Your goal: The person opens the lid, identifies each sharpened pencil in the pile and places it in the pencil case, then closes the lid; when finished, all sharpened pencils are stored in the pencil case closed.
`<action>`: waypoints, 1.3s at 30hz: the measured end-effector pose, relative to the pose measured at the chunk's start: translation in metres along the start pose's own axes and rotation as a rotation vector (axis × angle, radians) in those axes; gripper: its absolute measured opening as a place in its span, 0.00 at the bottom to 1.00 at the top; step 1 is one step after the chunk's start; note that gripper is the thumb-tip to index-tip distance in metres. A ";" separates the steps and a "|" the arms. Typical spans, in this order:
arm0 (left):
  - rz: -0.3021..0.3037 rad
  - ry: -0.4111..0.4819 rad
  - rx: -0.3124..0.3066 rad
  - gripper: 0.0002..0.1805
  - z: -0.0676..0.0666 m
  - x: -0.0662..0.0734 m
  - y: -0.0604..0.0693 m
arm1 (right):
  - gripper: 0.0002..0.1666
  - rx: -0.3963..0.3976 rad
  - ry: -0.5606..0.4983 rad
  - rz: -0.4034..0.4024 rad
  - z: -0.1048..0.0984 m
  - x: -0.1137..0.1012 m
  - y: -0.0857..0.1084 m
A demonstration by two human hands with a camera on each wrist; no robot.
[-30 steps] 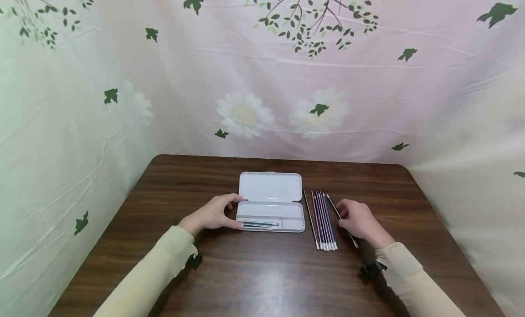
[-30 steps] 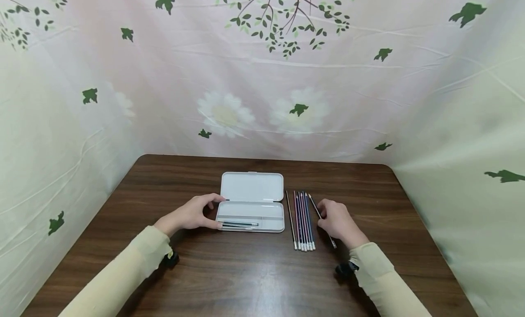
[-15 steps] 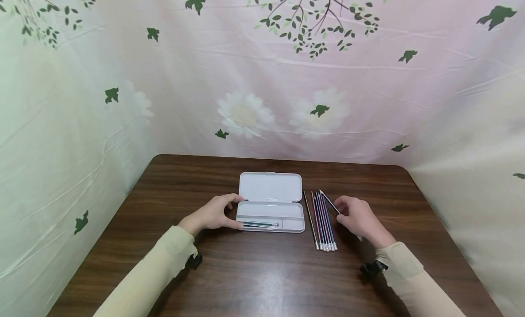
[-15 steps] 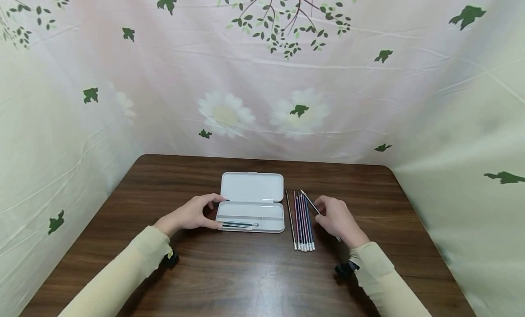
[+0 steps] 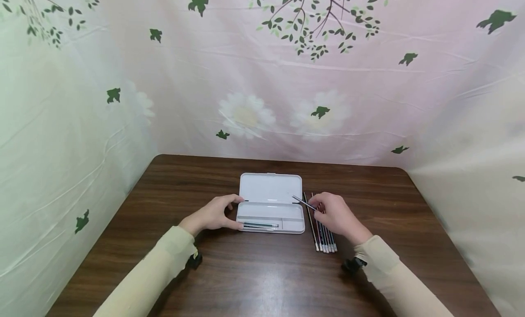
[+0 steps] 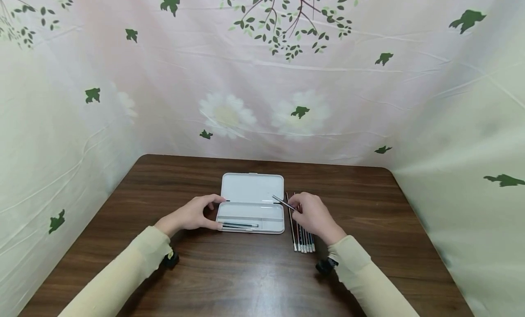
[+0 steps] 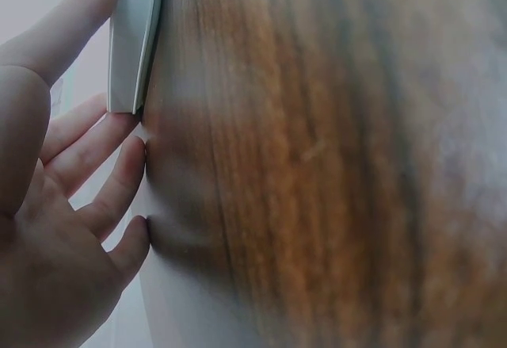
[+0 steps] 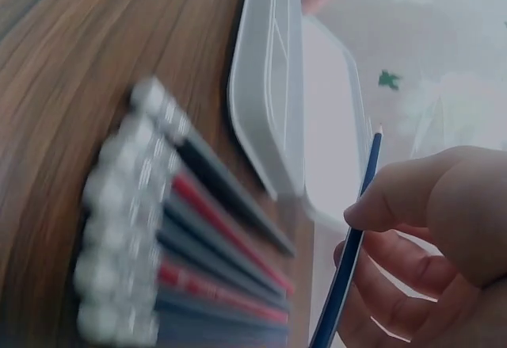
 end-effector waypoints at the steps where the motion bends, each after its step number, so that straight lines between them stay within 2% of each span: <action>1: 0.001 -0.002 -0.001 0.44 0.000 0.000 0.000 | 0.15 -0.004 -0.004 -0.016 0.004 -0.005 -0.002; 5: 0.006 -0.005 -0.001 0.44 0.001 -0.001 0.000 | 0.14 -0.031 -0.016 -0.078 0.019 -0.023 -0.012; 9: 0.006 -0.001 0.002 0.44 0.000 0.000 0.000 | 0.14 -0.066 -0.039 -0.107 0.036 -0.039 -0.023; 19: 0.009 -0.001 0.007 0.43 -0.001 0.000 -0.001 | 0.12 -0.117 -0.048 -0.176 0.068 -0.062 -0.043; 31: 0.008 -0.005 0.011 0.43 0.000 -0.001 0.000 | 0.15 -0.136 -0.074 -0.180 0.093 -0.067 -0.049; 39: -0.001 -0.002 0.002 0.44 0.001 -0.001 0.000 | 0.14 -0.147 -0.074 -0.151 0.086 -0.059 -0.039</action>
Point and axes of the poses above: each hand's wrist, its own y-axis away from the middle knuckle, its own z-axis out of the palm, x = y × z, the point moved 9 cm from there along -y, towards the middle knuckle, and after that the axes turned 6 degrees about -y, right-handed, at the moved point
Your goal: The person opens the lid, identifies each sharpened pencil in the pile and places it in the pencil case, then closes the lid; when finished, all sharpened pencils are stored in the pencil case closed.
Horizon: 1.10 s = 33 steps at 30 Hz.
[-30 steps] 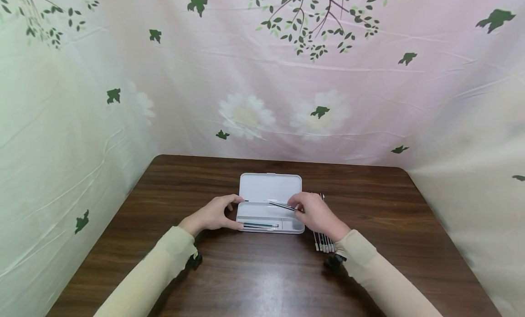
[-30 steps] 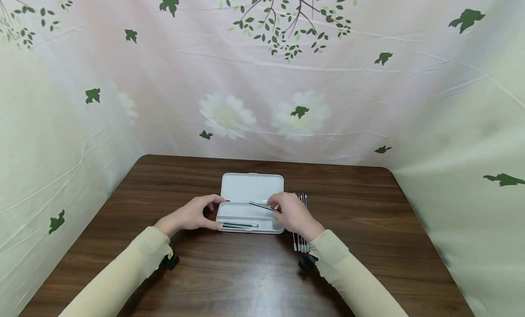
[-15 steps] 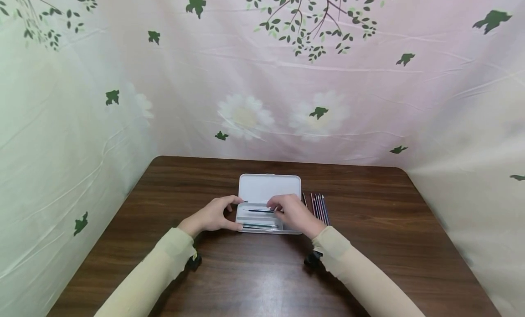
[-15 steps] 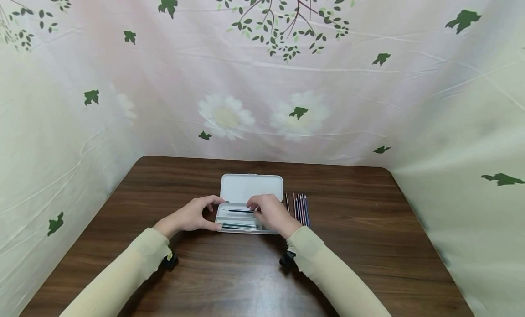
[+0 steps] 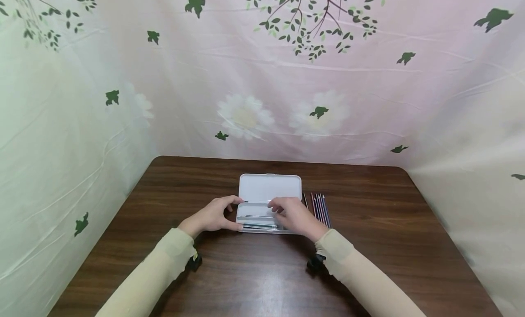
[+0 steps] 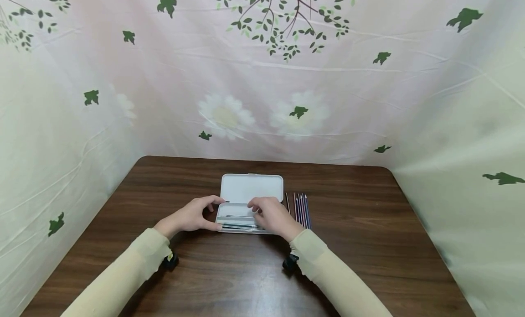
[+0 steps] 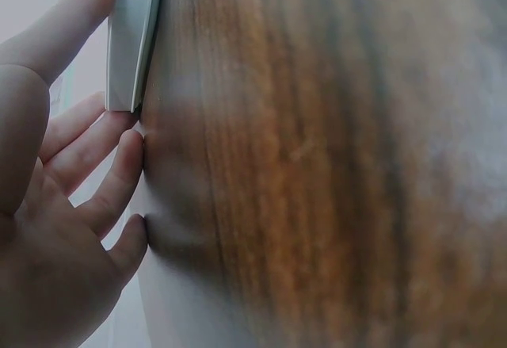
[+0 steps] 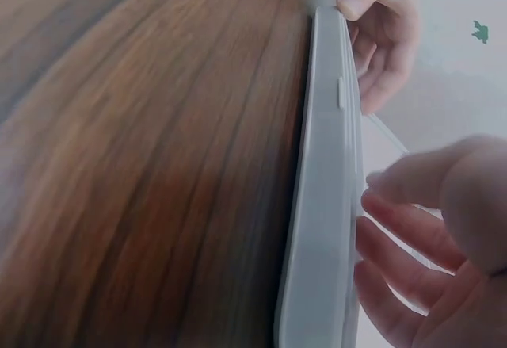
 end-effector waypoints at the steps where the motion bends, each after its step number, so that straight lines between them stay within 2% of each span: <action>1: 0.002 -0.004 0.001 0.44 0.000 0.000 0.000 | 0.14 0.001 -0.004 -0.004 -0.002 0.000 0.002; 6: 0.002 -0.015 0.001 0.43 0.000 0.000 0.000 | 0.13 0.033 -0.002 -0.056 -0.014 0.001 0.016; 9: 0.004 -0.013 0.002 0.44 -0.001 0.001 0.001 | 0.13 0.053 -0.003 -0.059 -0.023 0.004 0.025; 15: -0.007 -0.004 -0.002 0.44 0.000 0.001 0.001 | 0.14 0.102 0.019 -0.021 -0.045 0.017 0.045; 23: 0.013 -0.021 -0.001 0.44 -0.001 0.002 0.000 | 0.13 0.187 0.033 0.034 -0.071 0.045 0.076; 27: 0.012 -0.017 -0.007 0.44 0.000 0.002 -0.001 | 0.13 0.199 0.051 0.085 -0.080 0.060 0.092; 33: 0.027 -0.008 0.010 0.44 0.000 0.001 -0.001 | 0.12 0.173 0.069 0.160 -0.085 0.081 0.111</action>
Point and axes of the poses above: each hand's wrist, its own y-axis away from the middle knuckle, its own z-axis out of the palm, x = y × z, the point moved 9 cm from there along -y, towards the middle knuckle, and after that the axes turned 6 degrees about -y, right-handed, at the moved point
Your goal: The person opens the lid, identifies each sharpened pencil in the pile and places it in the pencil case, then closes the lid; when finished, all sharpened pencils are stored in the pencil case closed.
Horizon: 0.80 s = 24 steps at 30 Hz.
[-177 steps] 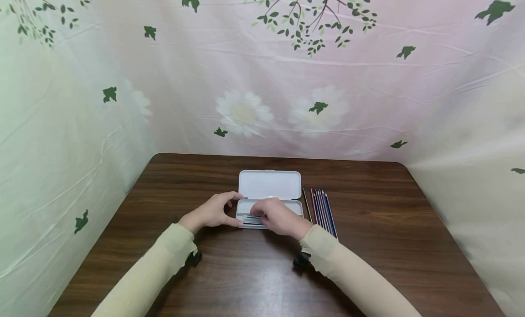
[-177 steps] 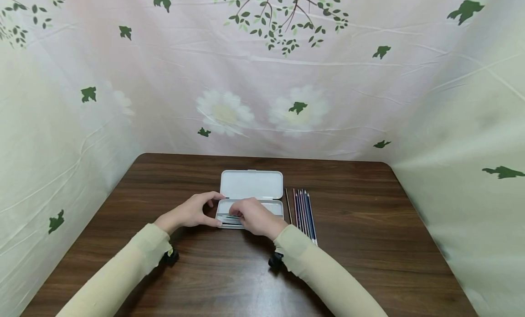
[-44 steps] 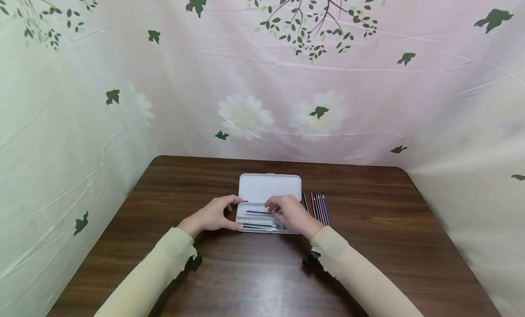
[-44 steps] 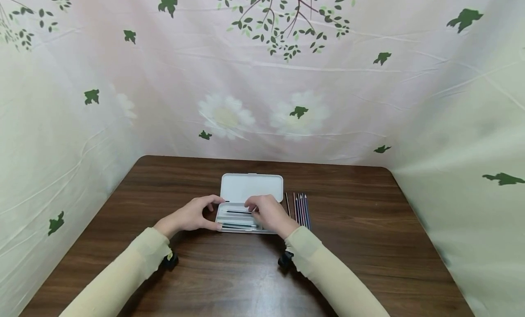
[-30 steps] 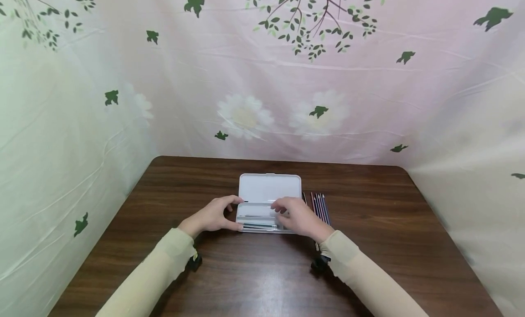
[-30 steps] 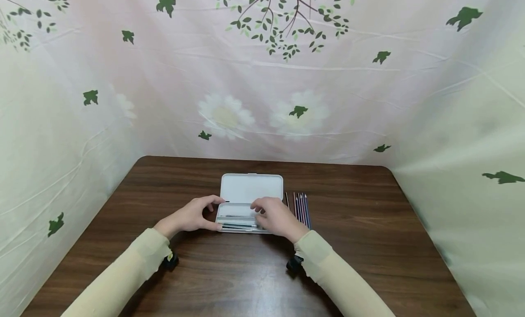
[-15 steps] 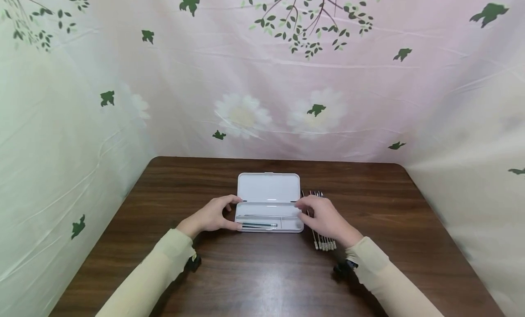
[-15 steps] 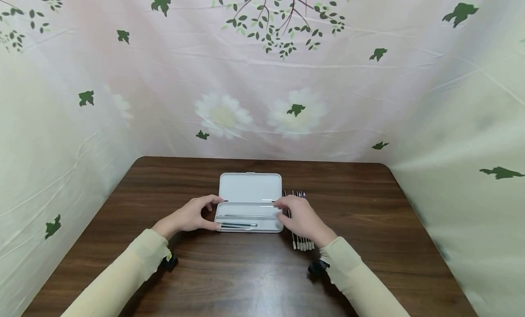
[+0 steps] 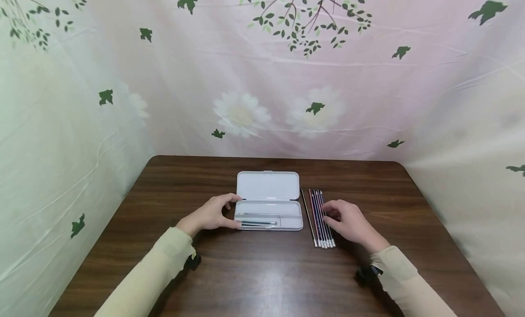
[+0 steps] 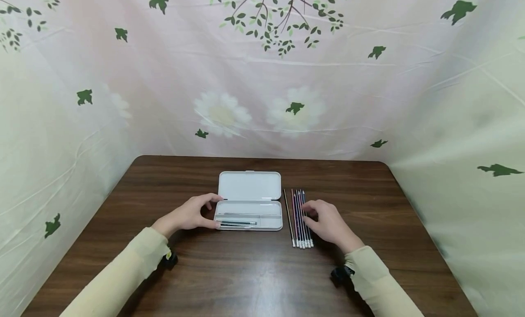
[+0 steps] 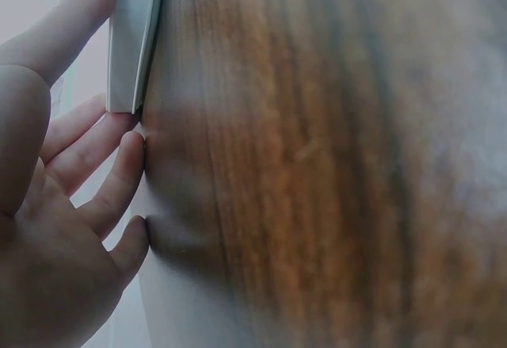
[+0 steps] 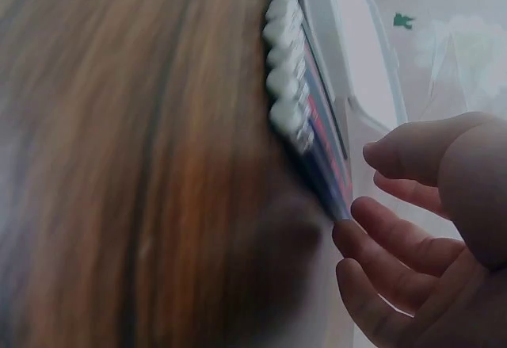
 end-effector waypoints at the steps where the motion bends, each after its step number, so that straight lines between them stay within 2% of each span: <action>1: 0.003 -0.002 0.001 0.43 0.000 0.000 0.000 | 0.12 -0.003 -0.001 0.008 -0.001 0.003 0.002; 9: -0.011 0.003 -0.007 0.44 -0.001 -0.001 0.000 | 0.13 -0.004 0.000 0.035 -0.005 0.014 0.008; 16: -0.010 0.005 -0.007 0.44 -0.001 -0.001 0.001 | 0.14 -0.037 0.026 0.059 0.000 0.018 0.003; 24: -0.021 0.001 -0.010 0.44 -0.001 0.000 0.001 | 0.16 -0.036 0.027 0.089 0.002 0.022 0.002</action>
Point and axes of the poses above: each hand's wrist, its own y-axis away from the middle knuckle, its own z-axis out of the palm, x = y × z, the point moved 9 cm from there along -y, towards the middle knuckle, and after that the axes turned 6 degrees about -y, right-handed, at the moved point
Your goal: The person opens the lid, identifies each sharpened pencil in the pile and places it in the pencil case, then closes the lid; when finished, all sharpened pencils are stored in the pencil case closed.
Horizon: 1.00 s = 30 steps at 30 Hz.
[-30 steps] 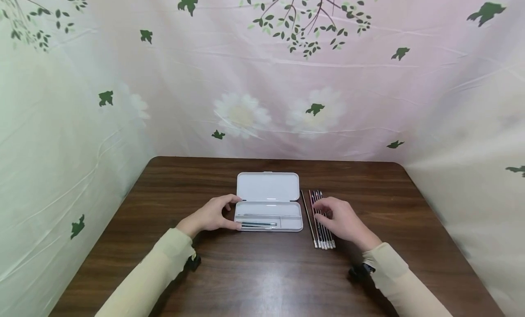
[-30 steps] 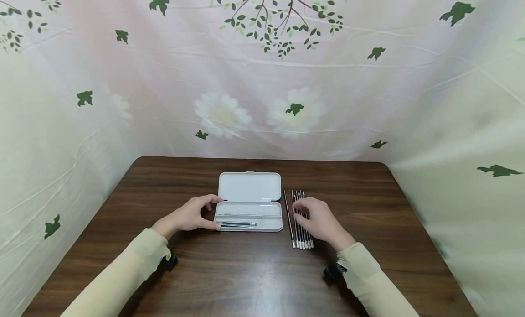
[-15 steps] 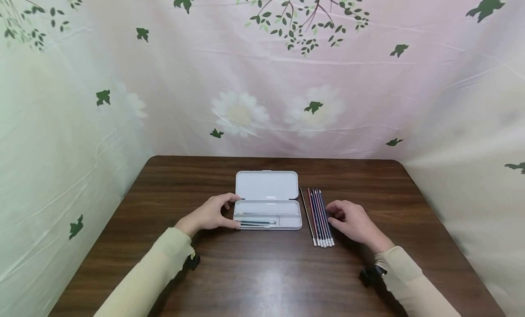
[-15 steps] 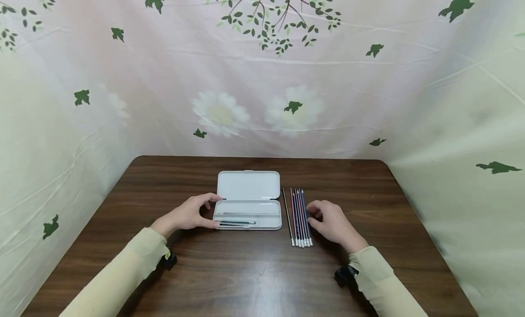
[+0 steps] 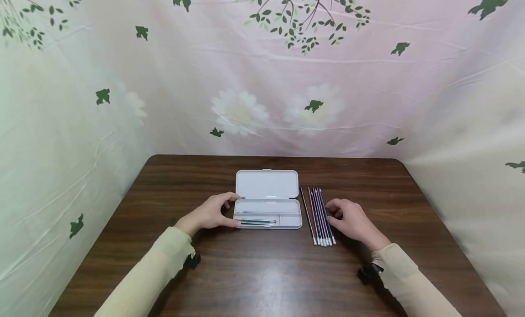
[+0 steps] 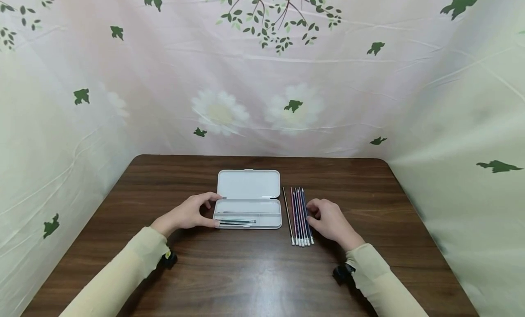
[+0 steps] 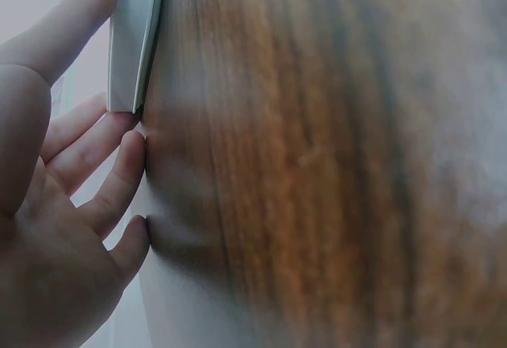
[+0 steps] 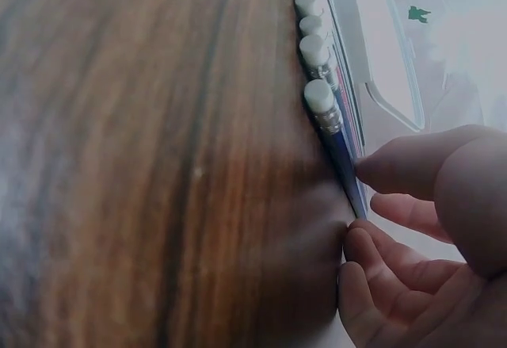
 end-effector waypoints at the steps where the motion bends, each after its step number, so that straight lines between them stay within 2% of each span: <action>1: -0.002 0.000 0.000 0.45 0.000 0.000 0.000 | 0.16 0.001 0.001 0.004 0.000 0.000 0.000; 14: 0.001 0.007 -0.002 0.45 -0.001 0.000 0.000 | 0.19 0.018 0.019 0.110 -0.002 0.003 -0.001; 30: 0.010 0.004 -0.005 0.45 -0.001 0.001 0.000 | 0.19 0.022 0.041 0.145 -0.004 0.004 -0.002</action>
Point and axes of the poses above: each hand's wrist, its own y-axis away from the middle knuckle, its own z-axis out of the palm, x = y × z, the point moved 9 cm from there along -y, towards the middle knuckle, and after that the axes turned 6 degrees about -y, right-handed, at the moved point
